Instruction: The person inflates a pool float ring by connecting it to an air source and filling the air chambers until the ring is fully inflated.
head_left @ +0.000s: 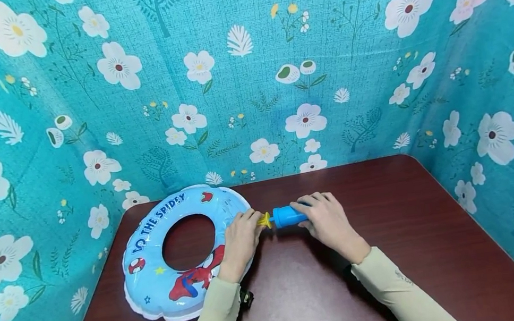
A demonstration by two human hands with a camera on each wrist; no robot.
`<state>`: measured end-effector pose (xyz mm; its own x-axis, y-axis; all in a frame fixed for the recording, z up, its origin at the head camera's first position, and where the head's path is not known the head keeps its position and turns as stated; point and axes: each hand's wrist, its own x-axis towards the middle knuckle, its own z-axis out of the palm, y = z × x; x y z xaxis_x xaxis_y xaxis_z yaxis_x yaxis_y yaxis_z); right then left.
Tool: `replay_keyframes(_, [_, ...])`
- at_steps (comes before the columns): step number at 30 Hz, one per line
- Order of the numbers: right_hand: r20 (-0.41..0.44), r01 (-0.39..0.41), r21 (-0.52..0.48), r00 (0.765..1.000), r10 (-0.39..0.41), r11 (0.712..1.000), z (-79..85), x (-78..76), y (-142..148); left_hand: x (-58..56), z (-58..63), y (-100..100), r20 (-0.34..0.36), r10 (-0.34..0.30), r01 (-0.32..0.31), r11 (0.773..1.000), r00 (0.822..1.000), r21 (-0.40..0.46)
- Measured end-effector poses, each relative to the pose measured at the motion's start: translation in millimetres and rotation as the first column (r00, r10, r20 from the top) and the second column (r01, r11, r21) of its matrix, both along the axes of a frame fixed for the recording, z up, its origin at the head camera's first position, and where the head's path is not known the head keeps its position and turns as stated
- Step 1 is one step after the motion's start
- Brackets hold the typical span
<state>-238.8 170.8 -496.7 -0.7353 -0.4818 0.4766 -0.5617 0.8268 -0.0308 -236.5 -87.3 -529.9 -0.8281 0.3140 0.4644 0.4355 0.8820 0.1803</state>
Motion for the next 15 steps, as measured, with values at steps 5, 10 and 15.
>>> replay_keyframes(5, [0.046, 0.025, -0.016, 0.999, -0.024, 1.0, 16.3, -9.4, 32.3, 0.0, 0.8, 0.9, 0.006, 0.024, -0.024, 1.0, 1.0, 0.001])
replay_keyframes(10, [0.077, 0.06, -0.02, 0.995, -0.059, 0.998, 28.3, -12.5, 57.3, 0.6, 1.2, 1.5, 0.012, 0.041, -0.041, 0.999, 0.999, 0.0])
replay_keyframes(15, [0.053, 0.038, 0.007, 0.998, -0.039, 0.999, 29.2, -11.9, 54.9, 1.0, 1.7, 2.5, -0.003, 0.039, -0.039, 0.999, 0.999, -0.001])
